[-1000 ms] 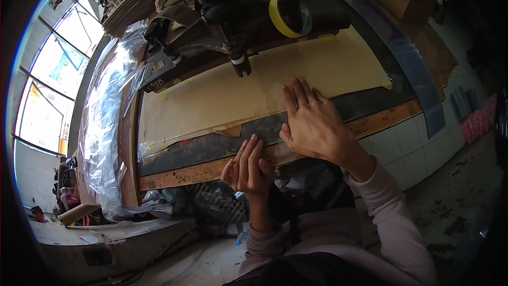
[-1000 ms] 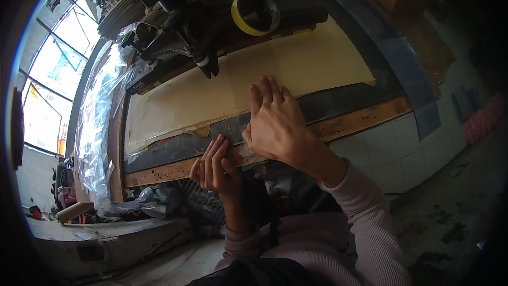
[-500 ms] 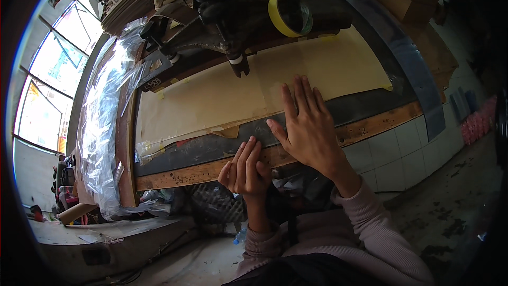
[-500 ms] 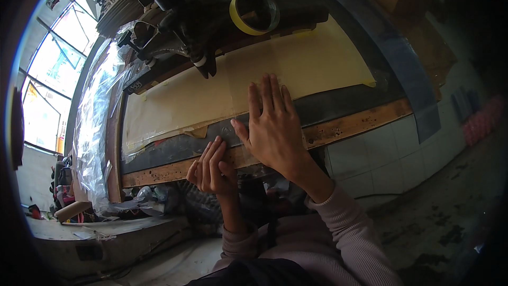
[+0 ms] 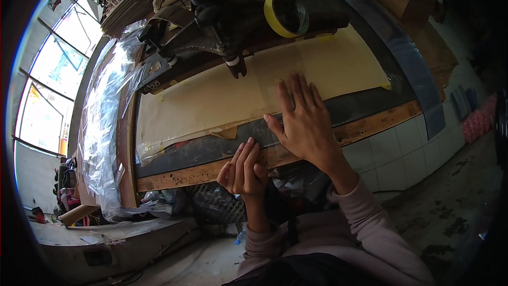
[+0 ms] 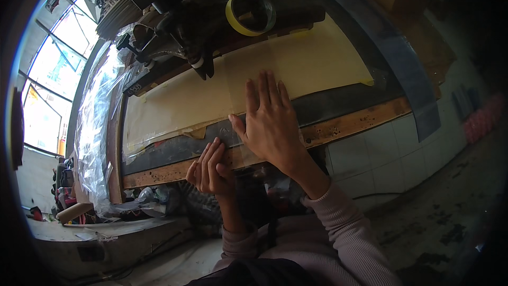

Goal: The person applies a strip of adhesive tape to a plastic sheet by hand, smoothing the tape down against the surface and then trimming it using the edge of a workspace.

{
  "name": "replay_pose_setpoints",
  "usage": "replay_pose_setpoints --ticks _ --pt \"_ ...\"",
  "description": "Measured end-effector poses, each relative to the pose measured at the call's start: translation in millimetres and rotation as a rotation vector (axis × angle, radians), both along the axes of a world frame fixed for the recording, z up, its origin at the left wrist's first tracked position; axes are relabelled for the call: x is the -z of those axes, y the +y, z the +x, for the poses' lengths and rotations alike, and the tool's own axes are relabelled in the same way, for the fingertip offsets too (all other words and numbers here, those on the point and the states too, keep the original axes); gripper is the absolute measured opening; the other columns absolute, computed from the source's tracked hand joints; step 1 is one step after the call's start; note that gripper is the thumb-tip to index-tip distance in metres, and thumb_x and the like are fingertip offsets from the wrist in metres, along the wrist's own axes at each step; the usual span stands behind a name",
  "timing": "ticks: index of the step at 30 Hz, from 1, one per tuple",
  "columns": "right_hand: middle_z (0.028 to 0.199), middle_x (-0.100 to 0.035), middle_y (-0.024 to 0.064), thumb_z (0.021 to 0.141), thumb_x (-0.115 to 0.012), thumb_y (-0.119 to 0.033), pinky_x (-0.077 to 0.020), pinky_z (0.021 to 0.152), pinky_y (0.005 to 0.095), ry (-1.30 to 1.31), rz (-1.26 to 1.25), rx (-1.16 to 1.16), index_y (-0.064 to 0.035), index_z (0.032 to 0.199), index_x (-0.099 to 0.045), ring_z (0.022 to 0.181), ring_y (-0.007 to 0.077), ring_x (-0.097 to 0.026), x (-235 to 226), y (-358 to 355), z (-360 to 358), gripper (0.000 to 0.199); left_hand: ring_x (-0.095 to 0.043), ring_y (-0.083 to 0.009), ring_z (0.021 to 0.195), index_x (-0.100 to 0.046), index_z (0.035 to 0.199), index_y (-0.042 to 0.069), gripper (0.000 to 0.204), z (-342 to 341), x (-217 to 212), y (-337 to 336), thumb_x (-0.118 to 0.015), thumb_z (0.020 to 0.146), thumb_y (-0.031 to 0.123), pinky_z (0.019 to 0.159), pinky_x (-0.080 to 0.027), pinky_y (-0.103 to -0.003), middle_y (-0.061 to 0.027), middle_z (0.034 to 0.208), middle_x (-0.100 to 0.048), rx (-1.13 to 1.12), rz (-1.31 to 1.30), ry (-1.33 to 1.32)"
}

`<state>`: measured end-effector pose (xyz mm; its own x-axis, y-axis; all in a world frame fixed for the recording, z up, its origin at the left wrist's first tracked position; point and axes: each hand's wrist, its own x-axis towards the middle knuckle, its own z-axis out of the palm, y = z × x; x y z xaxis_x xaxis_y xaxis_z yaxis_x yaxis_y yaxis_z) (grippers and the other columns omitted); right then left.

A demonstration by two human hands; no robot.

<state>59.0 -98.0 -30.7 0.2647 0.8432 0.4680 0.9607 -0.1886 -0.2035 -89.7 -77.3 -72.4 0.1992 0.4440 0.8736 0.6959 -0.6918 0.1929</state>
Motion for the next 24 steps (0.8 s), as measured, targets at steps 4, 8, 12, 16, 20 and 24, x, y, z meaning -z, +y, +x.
replay_pose_setpoints --ticks 4,8,12,16,20,24 --pt "0.133 -0.042 0.0348 0.090 -0.052 -0.043 -0.0285 0.110 0.0473 -0.003 0.018 -0.004 0.0108 0.129 -0.044 0.131 0.0408 -0.037 0.9 1.9 1.0 0.067 -0.069 -0.0086 0.086 -0.073 0.086 0.017 0.046 -0.2 0.8 0.3 -0.031 0.101 0.030 0.091 -0.033 -0.023 0.0062 0.091 -0.073 -0.004 -0.003 0.006" --pt "0.132 -0.043 0.0345 0.089 -0.053 -0.043 -0.0291 0.110 0.0471 -0.005 0.033 -0.005 0.0108 0.128 -0.044 0.131 0.0410 -0.038 -0.6 2.7 1.3 0.067 -0.069 -0.0085 0.086 -0.073 0.085 0.017 0.047 -0.6 0.1 0.2 -0.031 0.102 0.030 0.091 -0.033 -0.024 0.0062 0.090 -0.073 -0.016 0.004 0.011" --pt "0.135 -0.040 0.0344 0.091 -0.051 -0.043 -0.0295 0.109 0.0487 0.018 -0.001 -0.007 0.0076 0.133 -0.040 0.131 0.0421 -0.038 -2.4 2.7 2.6 0.066 -0.069 -0.0087 0.085 -0.073 0.085 0.017 0.047 0.3 0.9 0.4 -0.031 0.102 0.030 0.091 -0.033 -0.023 0.0060 0.090 -0.073 -0.015 0.005 0.008" --pt "0.135 -0.040 0.0346 0.091 -0.052 -0.042 -0.0298 0.109 0.0490 0.027 0.001 -0.015 0.0076 0.132 -0.040 0.131 0.0425 -0.038 -3.7 3.8 2.8 0.065 -0.069 -0.0089 0.086 -0.073 0.085 0.017 0.047 -0.1 0.9 0.5 -0.031 0.102 0.031 0.091 -0.033 -0.024 0.0059 0.090 -0.073 -0.017 0.008 0.007" --pt "0.135 -0.040 0.0347 0.091 -0.052 -0.042 -0.0303 0.109 0.0490 0.018 0.001 -0.010 0.0077 0.132 -0.041 0.130 0.0427 -0.038 -2.4 5.4 3.7 0.065 -0.068 -0.0087 0.087 -0.072 0.086 0.017 0.046 -0.3 1.3 0.0 -0.031 0.102 0.030 0.091 -0.033 -0.024 0.0060 0.091 -0.073 -0.016 0.001 0.009" --pt "0.132 -0.043 0.0342 0.089 -0.054 -0.043 -0.0312 0.108 0.0480 -0.001 0.028 -0.006 0.0092 0.129 -0.043 0.128 0.0421 -0.040 0.6 8.2 5.1 0.066 -0.068 -0.0086 0.088 -0.072 0.086 0.017 0.046 -0.6 1.2 0.1 -0.031 0.101 0.030 0.092 -0.032 -0.024 0.0062 0.092 -0.073 -0.015 -0.006 0.019"
